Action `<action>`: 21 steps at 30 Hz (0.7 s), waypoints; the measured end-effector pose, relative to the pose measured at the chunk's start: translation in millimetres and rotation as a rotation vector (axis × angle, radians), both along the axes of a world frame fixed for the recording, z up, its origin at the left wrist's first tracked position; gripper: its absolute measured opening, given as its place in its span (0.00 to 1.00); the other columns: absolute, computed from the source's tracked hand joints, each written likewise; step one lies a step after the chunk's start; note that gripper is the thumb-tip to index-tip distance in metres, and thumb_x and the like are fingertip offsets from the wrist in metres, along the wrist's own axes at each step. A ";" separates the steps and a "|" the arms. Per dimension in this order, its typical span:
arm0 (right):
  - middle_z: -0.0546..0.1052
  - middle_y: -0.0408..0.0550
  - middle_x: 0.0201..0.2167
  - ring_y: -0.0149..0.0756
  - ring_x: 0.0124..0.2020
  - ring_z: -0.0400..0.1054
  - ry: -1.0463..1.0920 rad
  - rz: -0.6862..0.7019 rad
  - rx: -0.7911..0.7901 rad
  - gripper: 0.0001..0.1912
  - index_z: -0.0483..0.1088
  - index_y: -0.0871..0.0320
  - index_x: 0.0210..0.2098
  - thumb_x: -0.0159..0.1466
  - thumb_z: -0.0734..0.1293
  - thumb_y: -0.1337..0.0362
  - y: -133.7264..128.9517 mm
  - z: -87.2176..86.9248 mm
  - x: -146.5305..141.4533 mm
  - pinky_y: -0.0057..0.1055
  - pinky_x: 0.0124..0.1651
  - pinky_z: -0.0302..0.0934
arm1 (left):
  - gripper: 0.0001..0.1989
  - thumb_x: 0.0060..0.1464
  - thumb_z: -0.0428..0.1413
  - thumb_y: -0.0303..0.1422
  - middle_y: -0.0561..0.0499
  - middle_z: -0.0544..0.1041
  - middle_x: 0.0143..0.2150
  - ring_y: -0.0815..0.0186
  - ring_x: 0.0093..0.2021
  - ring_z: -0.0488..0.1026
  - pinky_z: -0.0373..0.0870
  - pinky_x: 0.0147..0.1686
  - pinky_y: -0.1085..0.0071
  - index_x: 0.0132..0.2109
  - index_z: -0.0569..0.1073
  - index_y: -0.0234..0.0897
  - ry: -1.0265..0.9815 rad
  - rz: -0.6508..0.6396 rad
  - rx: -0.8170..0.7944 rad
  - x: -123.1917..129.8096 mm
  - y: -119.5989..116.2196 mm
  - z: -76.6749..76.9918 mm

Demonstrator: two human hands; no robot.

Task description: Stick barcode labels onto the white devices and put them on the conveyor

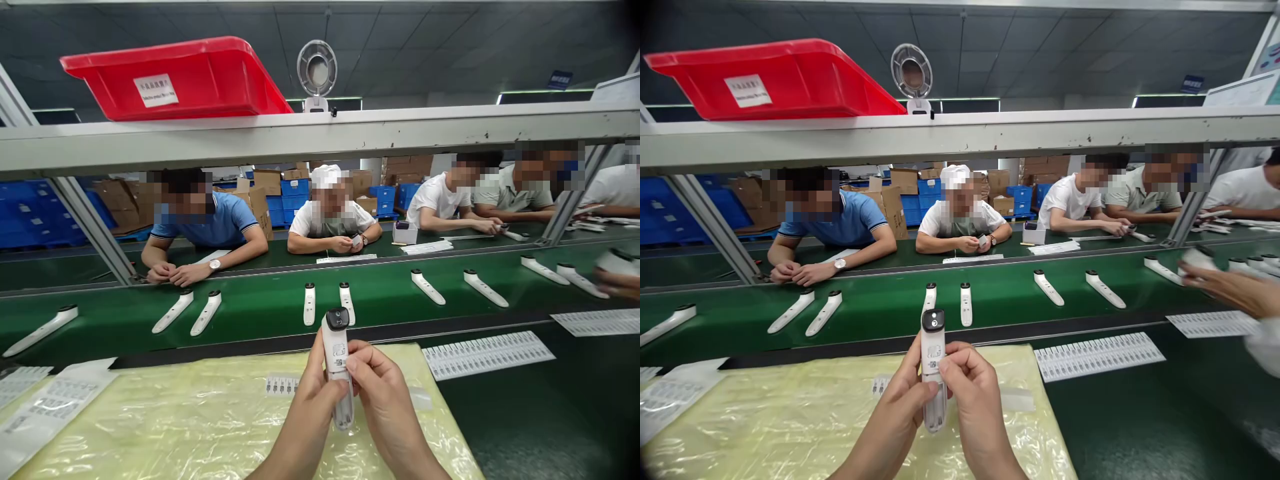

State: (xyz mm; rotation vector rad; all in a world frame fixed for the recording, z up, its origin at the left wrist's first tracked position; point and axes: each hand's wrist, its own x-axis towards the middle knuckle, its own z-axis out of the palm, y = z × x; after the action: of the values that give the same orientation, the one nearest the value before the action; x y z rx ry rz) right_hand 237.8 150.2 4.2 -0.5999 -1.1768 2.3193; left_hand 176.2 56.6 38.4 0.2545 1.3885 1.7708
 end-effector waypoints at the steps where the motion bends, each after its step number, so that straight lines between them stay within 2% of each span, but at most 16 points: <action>1: 0.73 0.50 0.42 0.32 0.31 0.62 0.002 -0.001 0.002 0.19 0.73 0.60 0.26 0.57 0.76 0.51 0.2 -0.5 0.1 0.27 0.34 0.57 | 0.42 0.52 0.55 0.29 0.53 0.72 0.58 0.62 0.49 0.69 0.63 0.45 0.72 0.71 0.49 0.53 -0.003 0.001 0.005 0.1 -0.3 -0.3; 5: 0.72 0.50 0.44 0.33 0.32 0.63 -0.004 0.042 0.029 0.19 0.73 0.60 0.26 0.57 0.77 0.50 3.3 -5.1 0.6 0.28 0.34 0.58 | 0.40 0.55 0.53 0.31 0.53 0.68 0.63 0.59 0.56 0.67 0.62 0.49 0.70 0.72 0.50 0.51 -0.012 -0.001 0.019 -1.3 -1.2 -3.1; 13: 0.71 0.49 0.44 0.34 0.34 0.63 -0.002 0.037 0.049 0.19 0.73 0.60 0.26 0.57 0.76 0.50 4.5 -8.0 0.8 0.28 0.35 0.59 | 0.38 0.56 0.56 0.37 0.52 0.64 0.67 0.53 0.63 0.63 0.59 0.60 0.61 0.71 0.52 0.52 -0.009 0.010 0.042 -4.5 -2.7 -18.0; 18: 0.72 0.49 0.44 0.34 0.34 0.64 -0.023 -0.003 0.051 0.19 0.73 0.60 0.26 0.55 0.77 0.50 1.4 -0.1 0.1 0.28 0.36 0.59 | 0.34 0.59 0.58 0.45 0.54 0.56 0.72 0.54 0.70 0.53 0.52 0.67 0.63 0.69 0.57 0.53 0.018 0.068 0.037 -0.9 -3.2 -16.0; 21: 0.72 0.49 0.44 0.33 0.34 0.64 -0.033 -0.018 0.067 0.19 0.73 0.60 0.26 0.55 0.77 0.50 1.4 1.9 0.2 0.28 0.35 0.59 | 0.36 0.59 0.59 0.45 0.53 0.57 0.72 0.54 0.70 0.54 0.56 0.65 0.64 0.70 0.54 0.52 0.006 0.058 0.067 0.2 -2.2 -13.1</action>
State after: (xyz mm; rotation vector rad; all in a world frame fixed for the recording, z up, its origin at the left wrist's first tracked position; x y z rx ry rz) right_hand 238.0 151.6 6.2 -0.6239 -1.2534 2.2539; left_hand 176.4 54.4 25.3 0.2576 1.3546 1.8674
